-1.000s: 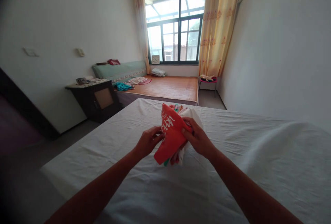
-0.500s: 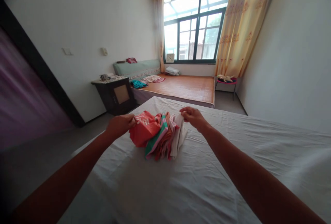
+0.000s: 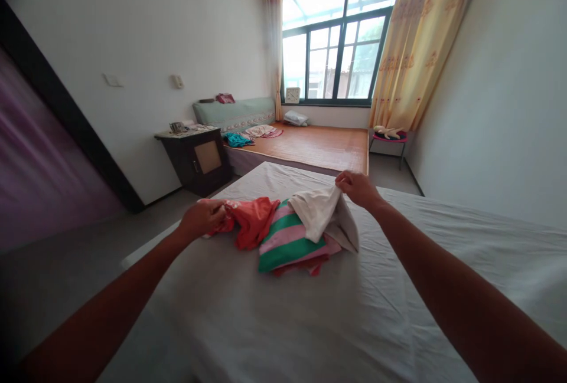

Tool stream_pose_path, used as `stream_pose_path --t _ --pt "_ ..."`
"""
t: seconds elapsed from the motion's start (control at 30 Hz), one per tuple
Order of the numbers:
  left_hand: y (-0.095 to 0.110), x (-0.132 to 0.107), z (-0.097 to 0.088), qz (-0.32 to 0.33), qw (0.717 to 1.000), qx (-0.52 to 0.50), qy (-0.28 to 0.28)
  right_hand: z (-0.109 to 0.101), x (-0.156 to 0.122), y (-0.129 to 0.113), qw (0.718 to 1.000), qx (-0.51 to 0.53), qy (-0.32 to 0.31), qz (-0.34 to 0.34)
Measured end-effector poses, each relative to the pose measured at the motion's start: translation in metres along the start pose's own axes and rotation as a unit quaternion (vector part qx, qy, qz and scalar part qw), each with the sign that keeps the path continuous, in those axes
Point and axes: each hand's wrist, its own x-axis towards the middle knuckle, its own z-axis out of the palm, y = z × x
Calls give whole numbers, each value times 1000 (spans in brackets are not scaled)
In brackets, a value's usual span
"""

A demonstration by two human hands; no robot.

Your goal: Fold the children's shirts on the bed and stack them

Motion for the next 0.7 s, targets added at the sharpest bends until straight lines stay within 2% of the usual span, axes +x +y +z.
stream_pose_path --t 0.1,0.17,0.23,0.33,0.43,0.5,0.6,0.7 --pt "7 -8 6 4 996 84 -17 6 -14 -10 979 -186 39 -71" --pt "14 -6 4 9 994 101 -36 12 -20 -30 964 -235 25 -122" --pt "21 -2 1 6 991 118 -61 25 -25 -47 962 -236 -56 -124" --pt "25 2 0 -3 989 134 -60 55 -33 -50 955 -227 -186 -50" --pt "23 1 0 -14 993 117 -29 74 -37 -30 946 -193 -260 17" --pt "18 -2 1 -8 996 80 -30 73 -35 -14 942 -160 -294 31" --pt "10 -4 2 29 997 19 -63 53 -25 3 943 -30 -322 75" --pt "8 -1 2 64 995 18 -77 26 -9 4 932 132 -315 122"
